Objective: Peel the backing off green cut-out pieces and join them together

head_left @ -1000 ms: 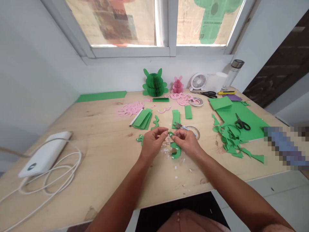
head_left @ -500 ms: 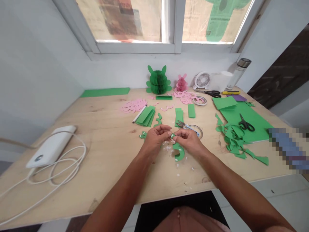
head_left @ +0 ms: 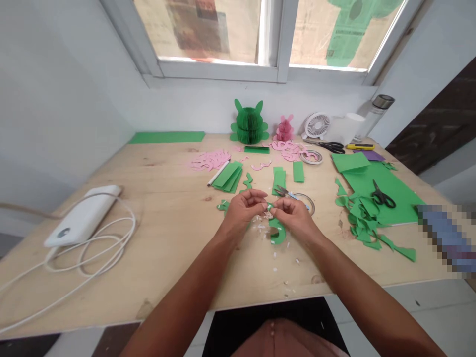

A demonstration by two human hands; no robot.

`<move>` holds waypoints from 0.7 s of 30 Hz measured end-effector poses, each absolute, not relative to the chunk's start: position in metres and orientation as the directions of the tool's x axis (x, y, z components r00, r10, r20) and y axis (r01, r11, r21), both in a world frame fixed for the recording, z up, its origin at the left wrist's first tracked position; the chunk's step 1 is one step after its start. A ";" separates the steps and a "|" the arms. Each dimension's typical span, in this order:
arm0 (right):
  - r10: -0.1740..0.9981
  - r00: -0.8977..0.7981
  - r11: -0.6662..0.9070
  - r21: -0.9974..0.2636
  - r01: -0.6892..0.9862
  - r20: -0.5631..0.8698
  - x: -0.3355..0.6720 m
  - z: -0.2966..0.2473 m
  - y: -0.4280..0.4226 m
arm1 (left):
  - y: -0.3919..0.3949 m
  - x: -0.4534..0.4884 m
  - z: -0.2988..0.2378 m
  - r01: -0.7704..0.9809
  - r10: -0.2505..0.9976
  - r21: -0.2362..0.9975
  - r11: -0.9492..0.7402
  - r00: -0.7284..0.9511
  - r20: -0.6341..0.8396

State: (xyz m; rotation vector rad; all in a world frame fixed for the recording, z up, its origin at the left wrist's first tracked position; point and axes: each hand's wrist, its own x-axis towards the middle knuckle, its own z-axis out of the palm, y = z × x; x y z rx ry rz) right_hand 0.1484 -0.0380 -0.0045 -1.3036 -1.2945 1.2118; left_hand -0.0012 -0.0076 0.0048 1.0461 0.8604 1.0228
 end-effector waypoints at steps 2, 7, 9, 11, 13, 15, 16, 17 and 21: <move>0.994 0.081 0.055 -0.972 0.229 0.075 0.147 -0.001 -0.040 | -0.008 0.000 0.004 -0.229 0.972 0.969 0.092 0.231 -0.038; 0.900 0.176 0.281 -0.841 0.463 0.398 0.146 0.006 -0.047 | -0.011 0.005 0.004 -0.143 0.990 0.984 -0.106 0.074 0.118; 0.934 0.087 0.283 -0.866 0.411 0.346 0.144 0.005 -0.048 | -0.013 0.007 0.004 -0.111 0.984 0.980 -0.162 0.062 0.170; 0.957 0.071 0.236 -0.901 0.365 0.280 0.143 0.001 -0.048 | -0.014 0.008 0.004 -0.089 0.978 0.978 -0.188 0.069 0.194; 0.975 0.084 0.175 -0.939 0.297 0.208 0.142 -0.004 -0.046 | -0.016 0.009 0.003 -0.085 0.978 0.979 -0.186 0.078 0.193; 0.985 0.096 0.122 -0.970 0.209 0.144 0.142 -0.006 -0.044 | -0.016 0.010 0.003 -0.097 0.980 0.980 -0.172 0.088 0.180; 0.988 0.099 0.099 -0.982 0.163 0.117 0.141 -0.007 -0.043 | -0.017 0.010 0.003 -0.104 0.980 0.981 -0.164 0.092 0.174; 0.991 0.099 0.078 -0.990 0.118 0.090 0.141 -0.007 -0.043 | -0.017 0.010 0.003 -0.108 0.981 0.982 -0.158 0.097 0.169; 0.994 0.105 0.022 -1.000 0.005 0.022 0.139 -0.004 -0.042 | -0.019 0.011 0.004 -0.095 0.982 0.984 -0.153 0.101 0.162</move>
